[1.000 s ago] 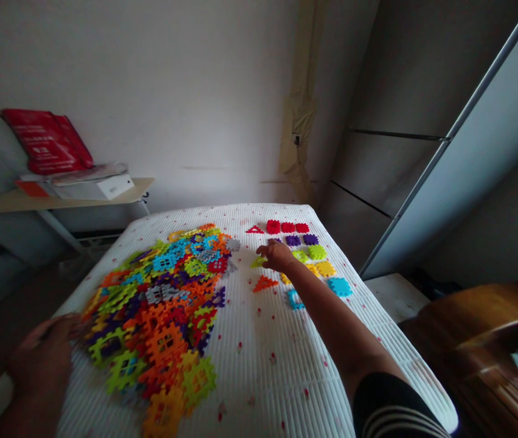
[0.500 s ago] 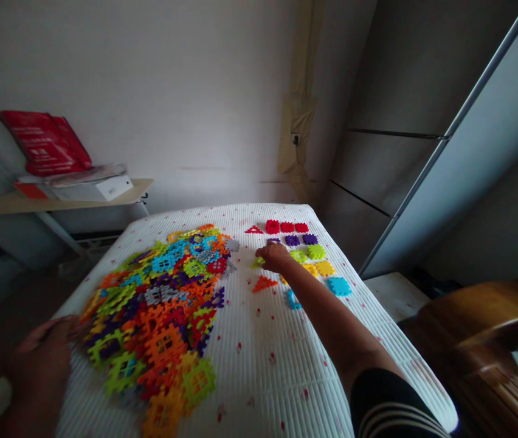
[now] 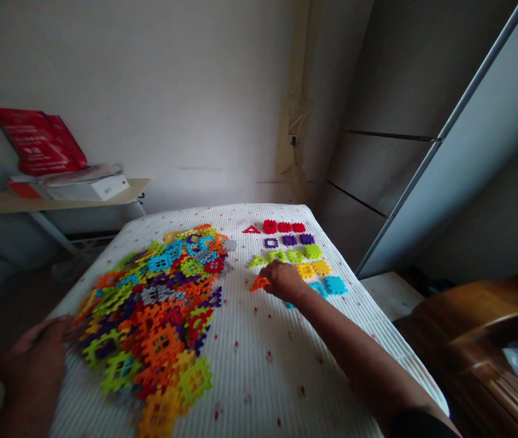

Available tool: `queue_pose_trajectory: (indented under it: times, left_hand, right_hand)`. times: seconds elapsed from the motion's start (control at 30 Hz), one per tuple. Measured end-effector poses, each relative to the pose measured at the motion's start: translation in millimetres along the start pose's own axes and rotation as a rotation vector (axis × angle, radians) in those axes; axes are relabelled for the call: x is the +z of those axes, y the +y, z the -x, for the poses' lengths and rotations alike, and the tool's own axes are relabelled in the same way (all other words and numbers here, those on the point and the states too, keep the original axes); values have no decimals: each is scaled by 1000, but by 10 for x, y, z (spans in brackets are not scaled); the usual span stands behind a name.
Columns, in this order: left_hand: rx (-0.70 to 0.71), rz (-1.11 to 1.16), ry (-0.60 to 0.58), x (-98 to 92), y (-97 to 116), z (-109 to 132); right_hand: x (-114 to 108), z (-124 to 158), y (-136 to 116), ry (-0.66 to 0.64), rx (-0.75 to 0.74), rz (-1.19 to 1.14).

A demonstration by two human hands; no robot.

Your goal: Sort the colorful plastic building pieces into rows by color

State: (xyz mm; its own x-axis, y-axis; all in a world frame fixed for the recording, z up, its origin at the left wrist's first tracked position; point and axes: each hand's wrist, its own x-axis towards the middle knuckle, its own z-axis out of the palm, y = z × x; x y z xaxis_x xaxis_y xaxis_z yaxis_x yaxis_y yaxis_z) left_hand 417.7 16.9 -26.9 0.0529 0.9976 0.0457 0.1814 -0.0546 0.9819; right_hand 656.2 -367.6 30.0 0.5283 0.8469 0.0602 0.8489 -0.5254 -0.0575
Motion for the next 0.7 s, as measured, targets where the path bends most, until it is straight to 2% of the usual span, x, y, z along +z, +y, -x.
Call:
queue_pose_trajectory:
  times: [0.17,0.47,0.7]
  left_hand:
    - [-7,-23,-10,-13,25,11]
    - [31,-34,-13,-27,120,112]
    - [-41,0,6,-10,141,101]
  right_hand:
    - [205,34,-102,22,79,70]
    - [291,-15,-124,43,145,85]
    - [325,-32,-112,55,163,93]
